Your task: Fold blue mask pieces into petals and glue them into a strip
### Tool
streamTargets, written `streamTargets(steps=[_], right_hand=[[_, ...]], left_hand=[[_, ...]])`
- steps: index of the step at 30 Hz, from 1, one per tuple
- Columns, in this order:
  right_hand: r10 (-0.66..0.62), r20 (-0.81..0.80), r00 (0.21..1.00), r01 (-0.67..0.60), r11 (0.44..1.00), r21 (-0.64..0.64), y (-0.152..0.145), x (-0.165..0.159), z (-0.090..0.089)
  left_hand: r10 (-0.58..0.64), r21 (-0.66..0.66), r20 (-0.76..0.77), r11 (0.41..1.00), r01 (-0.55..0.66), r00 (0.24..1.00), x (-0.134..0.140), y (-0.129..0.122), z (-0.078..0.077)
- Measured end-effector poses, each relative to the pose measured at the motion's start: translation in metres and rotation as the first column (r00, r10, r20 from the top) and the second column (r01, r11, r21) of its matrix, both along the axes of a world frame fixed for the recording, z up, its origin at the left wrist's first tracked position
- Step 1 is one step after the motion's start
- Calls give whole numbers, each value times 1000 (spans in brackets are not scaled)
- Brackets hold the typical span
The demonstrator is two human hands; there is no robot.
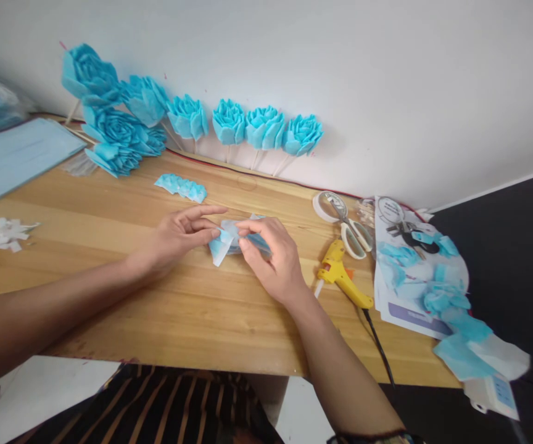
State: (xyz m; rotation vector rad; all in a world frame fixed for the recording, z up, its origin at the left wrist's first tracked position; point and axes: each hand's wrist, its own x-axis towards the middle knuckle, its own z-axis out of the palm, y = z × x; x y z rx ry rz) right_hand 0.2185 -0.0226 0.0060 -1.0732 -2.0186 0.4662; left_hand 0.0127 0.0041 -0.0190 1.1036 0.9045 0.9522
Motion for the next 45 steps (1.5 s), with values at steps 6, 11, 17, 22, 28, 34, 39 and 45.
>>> streamTargets(steps=[6,11,17,22,28,34,39,45], right_hand=[[-1,-105,994,-23,974,-226,1,-2,-8],[6,-150,989,-47,960,-277,0,-7,-11],[-22,-145,989,-16,967,-255,0,-9,-9],[-46,-113,993,21,977,-214,-1,-9,-9],[-38,-47,998,30,988,-153,-2,-9,-9],[-45,-28,999,45,999,-25,0,1,-6],[-27,168,985,-16,969,248,5,1,-6],[27,250,968,-108,942,317,8,-2,-13]], left_hand=[[-9,112,-30,994,12,1000,1,-5,4],[-15,185,-45,983,23,999,3,-9,5],[-18,181,-81,983,32,997,1,-8,6],[-70,117,-78,990,79,994,0,-6,7],[-138,51,-62,989,141,989,2,-5,6],[-31,-10,-10,999,31,999,0,-1,11],[30,-111,122,994,-16,992,-1,1,6],[11,-122,163,993,9,987,0,0,3]])
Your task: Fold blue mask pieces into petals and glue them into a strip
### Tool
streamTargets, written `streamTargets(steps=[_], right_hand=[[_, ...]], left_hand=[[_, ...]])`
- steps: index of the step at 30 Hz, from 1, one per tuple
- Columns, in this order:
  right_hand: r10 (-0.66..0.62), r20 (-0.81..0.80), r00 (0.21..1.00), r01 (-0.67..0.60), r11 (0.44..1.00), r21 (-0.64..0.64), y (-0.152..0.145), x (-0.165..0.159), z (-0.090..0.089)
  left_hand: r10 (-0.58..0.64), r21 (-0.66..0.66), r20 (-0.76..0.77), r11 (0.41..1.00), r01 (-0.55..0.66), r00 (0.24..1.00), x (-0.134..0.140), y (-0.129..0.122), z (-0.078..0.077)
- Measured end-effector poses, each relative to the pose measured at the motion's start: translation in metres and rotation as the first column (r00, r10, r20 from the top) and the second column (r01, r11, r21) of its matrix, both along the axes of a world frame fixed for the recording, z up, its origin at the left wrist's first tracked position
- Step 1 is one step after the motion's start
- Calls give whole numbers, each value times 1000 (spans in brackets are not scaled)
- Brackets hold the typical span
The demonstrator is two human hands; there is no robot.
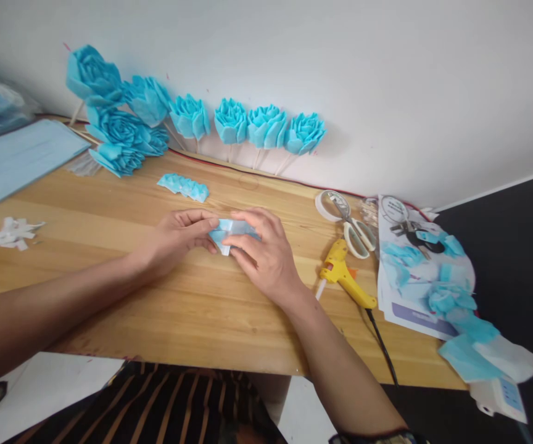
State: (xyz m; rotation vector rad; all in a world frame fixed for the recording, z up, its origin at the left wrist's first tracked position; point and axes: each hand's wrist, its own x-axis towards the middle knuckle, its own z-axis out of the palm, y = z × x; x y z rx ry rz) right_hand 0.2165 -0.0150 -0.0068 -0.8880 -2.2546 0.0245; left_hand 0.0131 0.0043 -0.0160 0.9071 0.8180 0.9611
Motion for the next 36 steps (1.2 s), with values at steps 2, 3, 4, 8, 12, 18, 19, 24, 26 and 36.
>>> streamTargets(steps=[2,3,4,8,12,18,19,24,26,36], right_hand=[[3,-8,1000,-3,1000,1,0,0,-1],[3,-14,1000,-3,1000,-2,0,0,-1],[4,-20,1000,-4,1000,-8,0,0,-1],[-1,-59,998,-1,999,-34,0,-2,0],[-25,-114,993,19,998,-54,0,-3,0],[-51,-182,982,28,991,-131,-3,-3,-1],[-67,-197,978,37,988,-150,-3,-4,-2],[-124,-257,958,68,975,-213,-5,-6,-2],[-131,-268,955,68,971,-230,-5,-6,-2],[-158,-301,940,74,959,-272,-6,-8,-2]], left_hand=[[-8,13,-9,1000,8,1000,0,-1,0],[-13,19,-15,1000,14,1000,1,-1,0],[-19,23,-21,1000,19,1000,1,-1,0],[-41,31,-11,999,42,999,1,-2,0],[-73,48,3,996,73,997,1,-1,-2],[-83,60,-27,995,84,996,1,0,-4],[-86,65,-32,994,88,996,1,0,-4],[-102,101,-63,989,108,993,1,-1,-3],[-107,104,-71,988,114,992,1,-1,-3],[-101,77,-73,991,107,992,1,-2,-1]])
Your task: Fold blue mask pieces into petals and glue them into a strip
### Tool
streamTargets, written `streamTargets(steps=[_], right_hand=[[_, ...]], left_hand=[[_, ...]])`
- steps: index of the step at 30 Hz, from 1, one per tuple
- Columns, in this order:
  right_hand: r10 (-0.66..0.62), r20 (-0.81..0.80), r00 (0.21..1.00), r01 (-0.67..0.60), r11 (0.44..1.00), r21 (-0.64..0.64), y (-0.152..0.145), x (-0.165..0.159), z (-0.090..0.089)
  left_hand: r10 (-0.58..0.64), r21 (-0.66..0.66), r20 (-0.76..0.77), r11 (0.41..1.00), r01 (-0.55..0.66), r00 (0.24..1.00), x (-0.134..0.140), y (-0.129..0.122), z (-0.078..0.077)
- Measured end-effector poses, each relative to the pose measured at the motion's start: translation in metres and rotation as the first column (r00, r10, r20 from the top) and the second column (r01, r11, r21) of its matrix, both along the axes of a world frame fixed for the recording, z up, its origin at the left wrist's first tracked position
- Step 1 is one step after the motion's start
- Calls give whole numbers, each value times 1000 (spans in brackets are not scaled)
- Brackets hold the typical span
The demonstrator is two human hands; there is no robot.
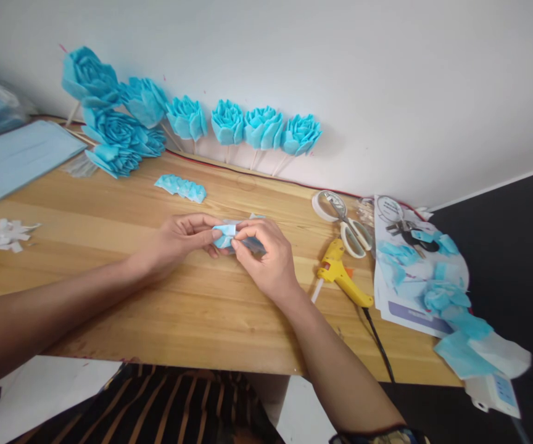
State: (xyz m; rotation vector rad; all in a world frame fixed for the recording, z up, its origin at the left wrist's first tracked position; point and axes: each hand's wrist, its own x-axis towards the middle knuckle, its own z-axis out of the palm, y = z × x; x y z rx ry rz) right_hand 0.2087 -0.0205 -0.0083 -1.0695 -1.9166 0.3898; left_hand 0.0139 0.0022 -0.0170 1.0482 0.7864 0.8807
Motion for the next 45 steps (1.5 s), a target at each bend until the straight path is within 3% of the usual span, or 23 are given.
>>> streamTargets(steps=[13,23,28,38,45], right_hand=[[-40,-34,999,36,994,-108,-2,-2,1],[-158,-78,984,140,969,-203,-4,-2,-3],[-141,-156,978,102,967,-235,-3,-2,-6],[-50,-217,975,-21,950,-313,-2,0,-11],[-14,-209,978,-70,918,-390,0,8,-2]], left_hand=[[-11,-1,12,1000,11,1000,1,0,-1],[-72,67,-70,995,77,995,1,-2,1],[-111,79,-148,989,124,983,3,-3,4],[-50,64,-181,996,62,982,1,-3,4],[-45,83,-215,994,65,976,-1,-2,5]])
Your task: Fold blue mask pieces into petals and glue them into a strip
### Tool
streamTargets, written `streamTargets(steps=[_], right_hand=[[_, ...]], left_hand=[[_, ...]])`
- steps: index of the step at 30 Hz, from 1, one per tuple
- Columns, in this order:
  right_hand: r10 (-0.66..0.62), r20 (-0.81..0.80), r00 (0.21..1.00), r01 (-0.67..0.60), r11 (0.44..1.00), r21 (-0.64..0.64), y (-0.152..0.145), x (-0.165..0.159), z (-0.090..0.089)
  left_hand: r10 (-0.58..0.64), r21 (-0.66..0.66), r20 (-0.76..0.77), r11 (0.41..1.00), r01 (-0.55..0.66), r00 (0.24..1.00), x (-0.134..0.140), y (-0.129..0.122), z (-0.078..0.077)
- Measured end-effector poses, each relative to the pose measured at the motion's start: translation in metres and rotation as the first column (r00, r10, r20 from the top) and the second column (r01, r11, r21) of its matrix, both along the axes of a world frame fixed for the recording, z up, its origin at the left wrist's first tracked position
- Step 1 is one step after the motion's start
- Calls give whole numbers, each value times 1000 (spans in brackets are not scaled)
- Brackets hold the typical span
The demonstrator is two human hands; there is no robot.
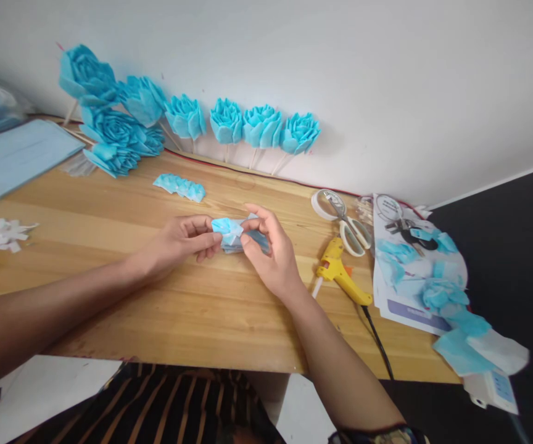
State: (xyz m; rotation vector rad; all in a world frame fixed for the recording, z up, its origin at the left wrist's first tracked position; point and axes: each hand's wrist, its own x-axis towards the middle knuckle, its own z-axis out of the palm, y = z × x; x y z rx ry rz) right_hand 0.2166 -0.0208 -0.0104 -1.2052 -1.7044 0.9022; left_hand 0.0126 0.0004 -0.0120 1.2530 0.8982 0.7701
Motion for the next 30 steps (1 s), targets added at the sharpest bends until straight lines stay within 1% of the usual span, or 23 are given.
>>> streamTargets(steps=[3,5,10,16,18,23,27,30], right_hand=[[24,52,998,-26,999,29,-1,-1,4],[33,100,994,-39,998,58,-2,-3,6],[-14,168,986,-11,989,147,-3,-7,6],[21,184,983,-44,992,117,-4,-9,6],[25,182,983,-45,994,102,-5,-9,6],[28,157,987,-42,996,85,-5,-8,5],[103,48,993,-105,993,46,-3,-1,5],[74,11,997,-75,997,34,-2,2,5]], left_hand=[[-30,5,-21,1000,30,999,0,-1,0],[-44,30,-28,999,44,999,1,-2,0],[-37,85,-34,996,40,999,2,-2,1],[7,90,-11,996,-6,1000,1,-2,5],[5,100,1,995,-5,1000,1,-3,6],[-45,106,26,993,42,999,2,-4,5],[-15,90,-15,996,17,1000,1,-2,4],[-5,80,-41,997,8,999,-1,-1,4]])
